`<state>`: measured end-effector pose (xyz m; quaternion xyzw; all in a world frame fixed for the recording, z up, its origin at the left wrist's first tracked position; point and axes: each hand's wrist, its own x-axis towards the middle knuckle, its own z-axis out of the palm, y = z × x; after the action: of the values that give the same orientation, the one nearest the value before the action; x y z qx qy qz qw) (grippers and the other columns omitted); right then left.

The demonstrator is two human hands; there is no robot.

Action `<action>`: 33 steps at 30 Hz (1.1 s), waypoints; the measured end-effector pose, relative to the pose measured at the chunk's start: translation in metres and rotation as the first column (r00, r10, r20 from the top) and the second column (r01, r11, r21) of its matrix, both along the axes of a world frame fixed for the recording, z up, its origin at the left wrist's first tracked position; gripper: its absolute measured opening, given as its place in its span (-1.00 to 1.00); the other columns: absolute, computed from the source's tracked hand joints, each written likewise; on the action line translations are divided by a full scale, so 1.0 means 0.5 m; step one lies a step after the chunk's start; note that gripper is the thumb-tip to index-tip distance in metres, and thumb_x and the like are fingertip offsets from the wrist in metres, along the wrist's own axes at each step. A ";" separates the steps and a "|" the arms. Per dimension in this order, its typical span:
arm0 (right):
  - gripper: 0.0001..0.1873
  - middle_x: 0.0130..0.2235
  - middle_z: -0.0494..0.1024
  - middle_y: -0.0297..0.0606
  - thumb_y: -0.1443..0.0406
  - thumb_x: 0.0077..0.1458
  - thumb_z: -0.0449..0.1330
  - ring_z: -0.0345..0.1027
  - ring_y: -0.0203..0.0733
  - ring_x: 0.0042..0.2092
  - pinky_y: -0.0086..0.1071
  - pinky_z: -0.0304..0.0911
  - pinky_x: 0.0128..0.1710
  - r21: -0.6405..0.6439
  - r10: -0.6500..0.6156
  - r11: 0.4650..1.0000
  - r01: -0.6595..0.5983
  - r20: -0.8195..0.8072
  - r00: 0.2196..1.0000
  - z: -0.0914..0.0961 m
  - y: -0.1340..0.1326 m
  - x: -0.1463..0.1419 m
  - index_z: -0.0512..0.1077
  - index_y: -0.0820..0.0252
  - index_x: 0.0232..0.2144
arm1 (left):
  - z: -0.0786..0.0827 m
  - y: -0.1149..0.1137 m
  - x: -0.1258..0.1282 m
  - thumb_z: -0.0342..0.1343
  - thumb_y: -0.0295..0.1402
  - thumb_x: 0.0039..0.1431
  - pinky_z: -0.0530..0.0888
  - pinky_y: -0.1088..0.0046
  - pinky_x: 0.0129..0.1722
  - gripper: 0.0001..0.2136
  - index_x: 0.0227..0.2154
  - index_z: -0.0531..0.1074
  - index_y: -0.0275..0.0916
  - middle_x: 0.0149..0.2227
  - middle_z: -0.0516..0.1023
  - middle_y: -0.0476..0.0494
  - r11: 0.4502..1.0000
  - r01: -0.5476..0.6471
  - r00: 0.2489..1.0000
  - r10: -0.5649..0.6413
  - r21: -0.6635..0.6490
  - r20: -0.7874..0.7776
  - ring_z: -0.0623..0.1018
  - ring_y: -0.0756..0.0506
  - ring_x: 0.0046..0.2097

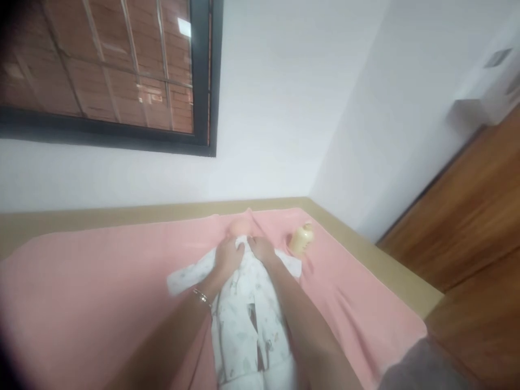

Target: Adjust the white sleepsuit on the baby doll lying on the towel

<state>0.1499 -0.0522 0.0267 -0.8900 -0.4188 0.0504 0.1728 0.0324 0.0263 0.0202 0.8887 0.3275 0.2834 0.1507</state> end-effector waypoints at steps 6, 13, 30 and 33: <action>-0.37 -0.18 0.53 -0.09 0.09 0.27 -0.34 0.36 -0.15 -0.13 -0.40 0.11 -0.20 0.026 -0.080 0.997 0.079 0.071 0.994 0.006 -0.007 -0.023 0.48 0.22 -0.24 | 0.000 0.012 0.009 -0.11 -0.25 0.15 0.30 0.37 -0.16 -0.70 -0.23 0.43 -0.33 -0.21 0.50 -0.27 0.999 0.026 0.999 -0.027 -0.036 -0.020 0.46 -0.17 -0.14; -0.43 -0.18 0.53 -0.04 0.10 0.26 -0.26 0.37 -0.11 -0.13 -0.36 0.11 -0.17 0.070 -0.084 0.994 0.080 0.058 0.995 0.015 -0.012 -0.025 0.48 0.24 -0.26 | 0.015 0.000 -0.001 -0.16 -0.22 0.21 0.29 0.41 -0.12 -0.64 -0.11 0.40 -0.31 -0.12 0.49 -0.28 0.991 0.053 0.991 -0.067 -0.123 -0.114 0.45 -0.15 -0.07; -0.49 -0.26 0.54 -0.15 0.06 0.18 -0.25 0.40 -0.07 -0.24 -0.32 0.18 -0.32 0.231 0.060 0.973 -0.021 -0.163 0.985 -0.045 -0.018 0.017 0.45 0.10 -0.31 | -0.015 -0.031 0.000 -0.12 -0.20 0.14 0.26 0.35 -0.05 -0.66 -0.17 0.42 -0.27 -0.14 0.50 -0.21 0.965 -0.214 0.977 0.213 -0.153 -0.026 0.43 -0.15 -0.09; -0.45 -0.28 0.54 -0.14 0.03 0.17 -0.29 0.40 -0.05 -0.26 -0.30 0.19 -0.33 0.218 0.077 0.975 -0.033 -0.196 0.978 -0.056 -0.025 0.023 0.45 0.04 -0.34 | -0.025 -0.035 -0.001 -0.09 -0.16 0.11 0.28 0.36 -0.09 -0.69 -0.23 0.43 -0.22 -0.18 0.51 -0.18 0.958 -0.236 0.972 0.236 -0.165 -0.022 0.44 -0.15 -0.13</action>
<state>0.1613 -0.0648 -0.0014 -0.8445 -0.4267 0.1004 0.3078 0.0318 0.0088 0.0077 0.8278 0.4539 0.2700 0.1893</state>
